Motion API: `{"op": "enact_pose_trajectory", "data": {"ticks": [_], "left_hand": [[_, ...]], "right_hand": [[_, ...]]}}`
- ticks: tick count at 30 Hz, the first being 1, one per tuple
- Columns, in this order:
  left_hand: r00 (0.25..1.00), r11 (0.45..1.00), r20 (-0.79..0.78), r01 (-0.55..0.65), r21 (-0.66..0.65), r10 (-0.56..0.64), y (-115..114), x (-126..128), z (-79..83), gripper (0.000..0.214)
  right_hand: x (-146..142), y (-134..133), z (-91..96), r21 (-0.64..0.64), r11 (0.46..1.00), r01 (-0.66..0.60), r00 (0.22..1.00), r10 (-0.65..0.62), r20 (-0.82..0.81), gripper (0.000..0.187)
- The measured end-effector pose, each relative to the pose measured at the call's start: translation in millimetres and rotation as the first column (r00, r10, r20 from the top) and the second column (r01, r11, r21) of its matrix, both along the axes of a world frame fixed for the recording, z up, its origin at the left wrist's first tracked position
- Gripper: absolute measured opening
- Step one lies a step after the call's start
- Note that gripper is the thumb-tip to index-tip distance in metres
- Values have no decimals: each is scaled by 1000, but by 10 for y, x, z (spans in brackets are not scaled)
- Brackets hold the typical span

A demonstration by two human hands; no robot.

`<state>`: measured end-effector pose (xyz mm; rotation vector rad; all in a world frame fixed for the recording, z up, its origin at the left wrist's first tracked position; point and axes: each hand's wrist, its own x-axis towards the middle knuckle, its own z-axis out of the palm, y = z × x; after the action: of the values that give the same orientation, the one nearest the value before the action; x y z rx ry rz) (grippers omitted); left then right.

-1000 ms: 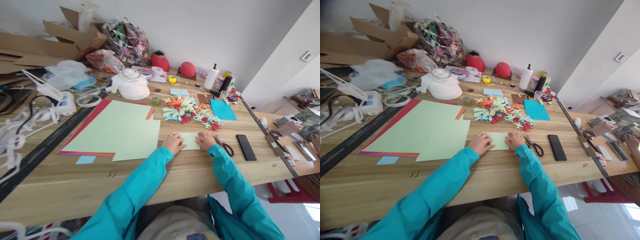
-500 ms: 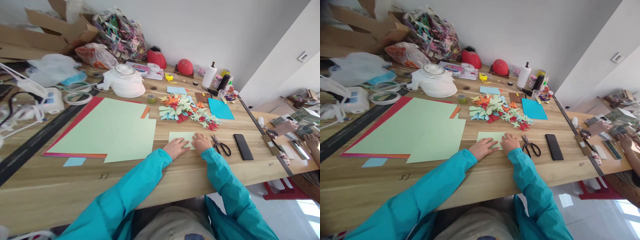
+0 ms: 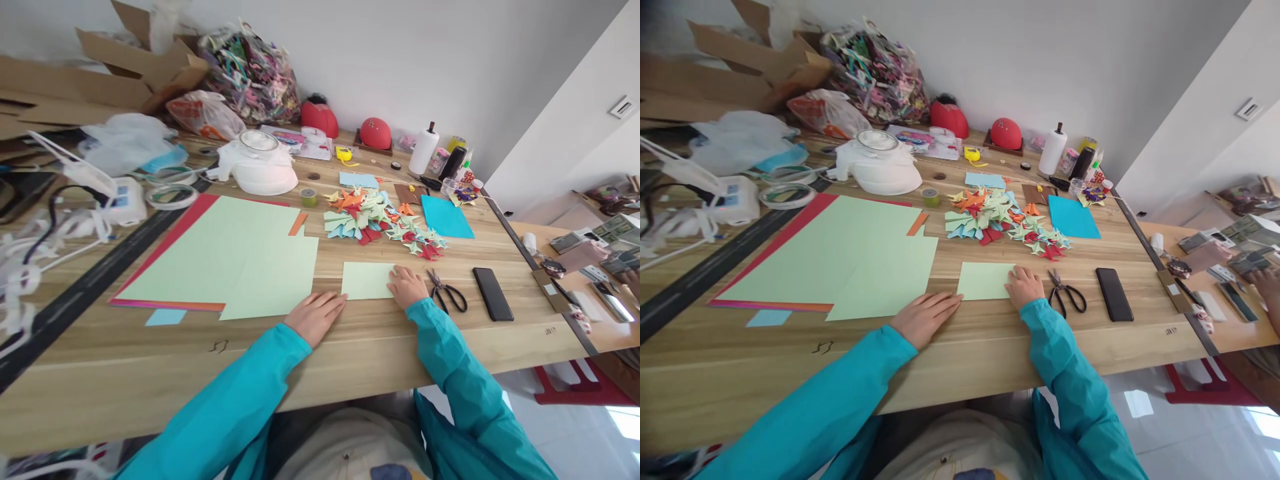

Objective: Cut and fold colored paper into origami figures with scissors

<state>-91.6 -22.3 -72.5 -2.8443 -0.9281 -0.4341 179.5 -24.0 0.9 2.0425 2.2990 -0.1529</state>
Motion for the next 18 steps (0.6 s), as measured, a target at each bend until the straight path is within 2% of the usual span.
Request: {"op": "enact_pose_trajectory", "data": {"ticks": [3, 6, 7, 10, 13, 18], "left_hand": [[998, 1000, 63, -19, 5, 19, -30, 68, 105, 41], [992, 999, 126, 7, 31, -11, -38, 310, 252, 34], [988, 999, 155, -21, 24, 17, -46, 398, 301, 34], [994, 996, 79, -75, -52, 79, -94, 595, 405, 33], [993, 992, 37, -112, -57, 114, -134, 658, 424, 37], [976, 976, 44, -212, -54, 215, -25, 672, 423, 38]], "right_hand": [[5, -14, -46, 29, 1000, -5, 1000, 5, -13, 40], [14, -16, -73, 43, 999, -7, 1000, 9, -27, 40], [14, -20, -77, 47, 999, -7, 999, 9, -31, 40], [-19, -73, -83, 80, 997, 2, 1000, -1, -15, 41], [-123, -194, -102, 147, 989, 1, 1000, -4, 19, 44], [-363, -297, -159, 193, 972, -136, 989, 145, -37, 38]]}}
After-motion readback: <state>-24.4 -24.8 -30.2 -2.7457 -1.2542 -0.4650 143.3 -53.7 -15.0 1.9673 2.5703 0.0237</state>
